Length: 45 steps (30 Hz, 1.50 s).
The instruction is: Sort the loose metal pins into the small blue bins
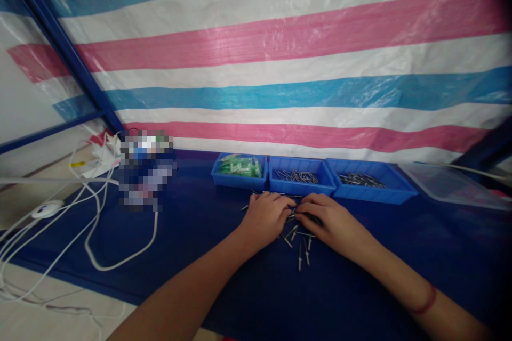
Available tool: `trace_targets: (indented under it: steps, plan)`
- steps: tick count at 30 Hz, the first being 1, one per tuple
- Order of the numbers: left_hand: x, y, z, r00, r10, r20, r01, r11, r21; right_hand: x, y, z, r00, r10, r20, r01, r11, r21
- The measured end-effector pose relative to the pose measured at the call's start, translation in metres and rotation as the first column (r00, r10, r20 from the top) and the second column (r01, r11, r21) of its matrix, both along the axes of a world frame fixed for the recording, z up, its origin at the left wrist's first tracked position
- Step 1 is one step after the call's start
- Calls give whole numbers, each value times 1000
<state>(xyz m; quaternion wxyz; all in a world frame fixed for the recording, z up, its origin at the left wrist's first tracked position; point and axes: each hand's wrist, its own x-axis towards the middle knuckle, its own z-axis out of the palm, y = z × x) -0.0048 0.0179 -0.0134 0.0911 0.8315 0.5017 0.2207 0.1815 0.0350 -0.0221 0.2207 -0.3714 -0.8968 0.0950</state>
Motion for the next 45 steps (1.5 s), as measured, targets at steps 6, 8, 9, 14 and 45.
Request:
trace_targets:
  steps: [6,8,9,14,45]
  plan:
    - [4,6,0,883,69,464,-1,989,-145,-5,-3,0,987,-41,-157,28,996,-80]
    - [6,6,1,829,98,551,-5,986,-168,-7,-4,1,975,-58,-216,36,994,-105]
    - [7,5,1,809,107,578,-5,985,-175,-8,-5,1,968,-66,-242,38,992,-117]
    - [8,3,3,765,116,634,16,980,-198,-9,-7,0,930,-110,-351,43,981,-191]
    - [3,-7,7,994,-55,-94,56,998,8,80,46,14,674,-705,-222,735,607,301]
